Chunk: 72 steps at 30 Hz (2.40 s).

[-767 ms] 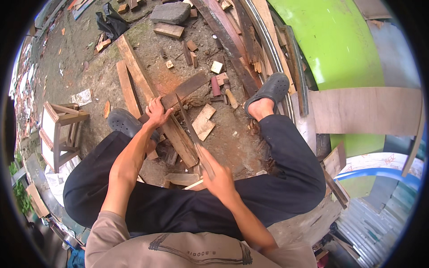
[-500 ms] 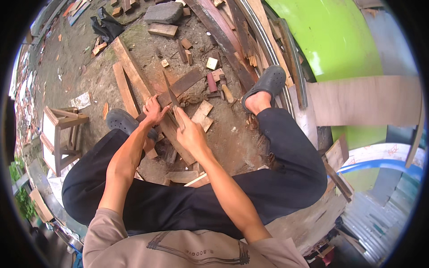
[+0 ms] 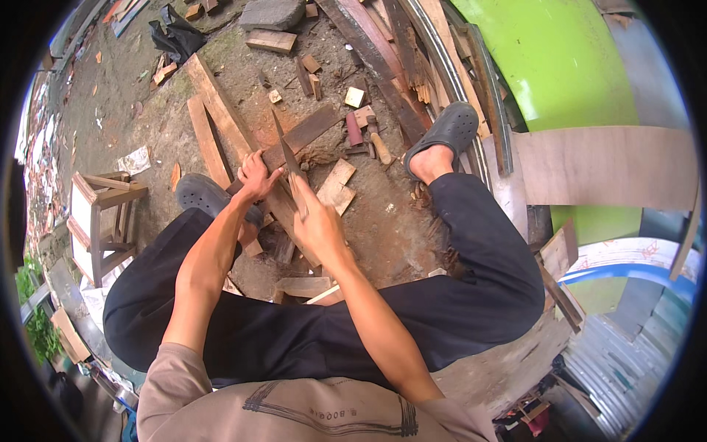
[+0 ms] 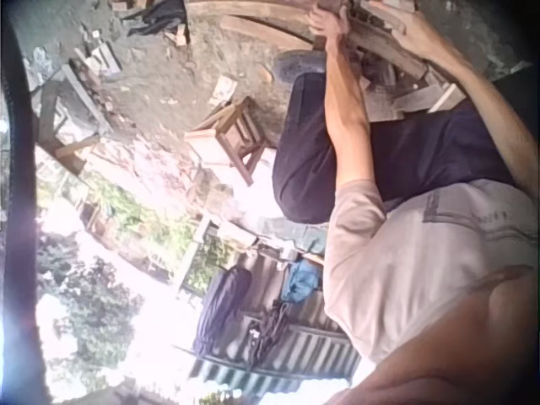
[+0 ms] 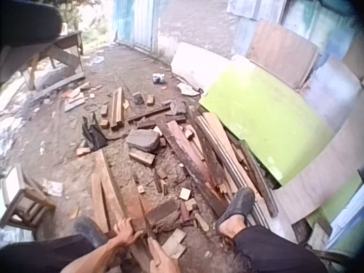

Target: The person sits on the ground and uses a hand saw to cut a long wooden plank. They hold the plank steady with one hand while sawing with the other, eventually splitting the plank into two pieces.

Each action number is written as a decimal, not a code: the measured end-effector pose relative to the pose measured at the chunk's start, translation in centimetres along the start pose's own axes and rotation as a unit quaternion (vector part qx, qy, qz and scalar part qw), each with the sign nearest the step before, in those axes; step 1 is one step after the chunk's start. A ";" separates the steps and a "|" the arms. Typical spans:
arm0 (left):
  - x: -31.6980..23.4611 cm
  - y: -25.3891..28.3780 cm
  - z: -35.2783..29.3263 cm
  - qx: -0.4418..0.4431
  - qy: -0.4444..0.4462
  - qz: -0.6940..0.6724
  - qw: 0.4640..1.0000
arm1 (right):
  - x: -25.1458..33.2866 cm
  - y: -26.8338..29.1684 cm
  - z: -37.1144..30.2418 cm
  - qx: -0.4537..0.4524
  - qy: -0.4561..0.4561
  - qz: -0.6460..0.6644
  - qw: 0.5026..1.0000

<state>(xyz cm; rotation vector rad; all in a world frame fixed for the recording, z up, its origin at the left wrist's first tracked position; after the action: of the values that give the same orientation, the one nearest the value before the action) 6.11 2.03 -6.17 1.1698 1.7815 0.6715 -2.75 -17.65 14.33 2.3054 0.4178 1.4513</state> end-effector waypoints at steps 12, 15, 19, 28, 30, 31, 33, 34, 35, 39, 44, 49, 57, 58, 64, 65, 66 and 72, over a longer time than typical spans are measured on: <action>-1.5 0.7 0.5 0.009 -0.011 -0.009 1.000 | -0.7 -0.2 2.6 -0.032 0.086 -0.008 0.996; -0.9 0.4 -0.1 0.019 -0.005 0.007 1.000 | -0.9 -1.0 2.2 -0.003 0.030 -0.014 0.999; -1.0 0.3 0.1 0.031 -0.001 0.001 1.000 | 1.7 5.6 -7.4 0.005 0.045 -0.035 0.998; -1.2 0.6 0.3 0.015 -0.003 0.008 1.000 | -1.0 -1.1 2.0 -0.029 0.044 -0.033 0.998; -1.1 0.6 0.0 0.010 0.000 0.004 1.000 | 0.1 0.2 -0.1 -0.013 0.034 -0.024 0.999; -1.2 0.8 0.0 0.011 0.000 -0.001 1.000 | 0.8 1.6 -2.4 0.000 0.007 -0.022 1.000; -1.4 0.8 -0.2 0.016 0.002 -0.014 1.000 | 2.2 5.1 -7.4 0.015 0.001 -0.024 1.000; -1.5 0.9 -0.2 0.014 0.000 -0.014 1.000 | 2.7 6.3 -8.7 0.018 0.024 -0.024 0.999; -1.6 1.1 0.0 0.012 -0.001 -0.013 1.000 | 2.7 6.4 -8.4 0.008 0.037 -0.017 0.999; -2.4 1.0 -0.1 0.013 -0.017 -0.007 1.000 | 0.4 2.8 -3.5 -0.038 0.069 0.007 0.997; -1.4 0.8 0.0 -0.014 -0.016 -0.003 1.000 | -0.7 -1.4 2.1 -0.027 0.074 -0.049 0.996; -1.6 0.7 -0.1 0.022 0.007 -0.014 1.000 | 3.5 6.3 -8.3 -0.010 0.071 -0.019 0.997; -1.5 0.5 0.1 0.004 -0.009 -0.024 1.000 | 0.1 -1.7 2.9 -0.046 0.048 -0.080 0.995; -1.4 0.4 -0.1 0.003 -0.012 -0.025 1.000 | 0.3 -1.5 2.4 -0.029 0.021 -0.063 0.997; -1.4 0.4 -0.1 0.015 -0.003 -0.023 1.000 | 5.3 7.2 -8.5 0.014 0.006 -0.024 1.000; -1.5 0.3 0.1 0.019 -0.005 -0.021 1.000 | 5.1 7.3 -8.4 0.007 0.009 -0.023 1.000; -1.5 0.4 0.2 0.014 -0.008 -0.021 1.000 | 4.5 7.1 -8.3 0.002 0.012 -0.021 1.000; -1.6 0.4 -0.3 0.000 -0.014 -0.002 1.000 | -0.9 -2.1 4.1 0.000 -0.027 -0.072 0.997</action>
<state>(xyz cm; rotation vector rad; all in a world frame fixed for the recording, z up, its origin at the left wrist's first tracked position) 6.30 0.72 -5.06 1.1698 1.7610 0.6503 0.45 -16.82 11.00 2.2576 0.5560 1.3175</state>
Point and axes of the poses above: each hand's wrist, its own z-axis towards the middle knuckle, its own y-axis out of the back of the hand, x = y × z, the point moved 5 cm from there along z, towards the middle knuckle, and after that the axes turned 8 degrees about -x, right-handed, at the moved point
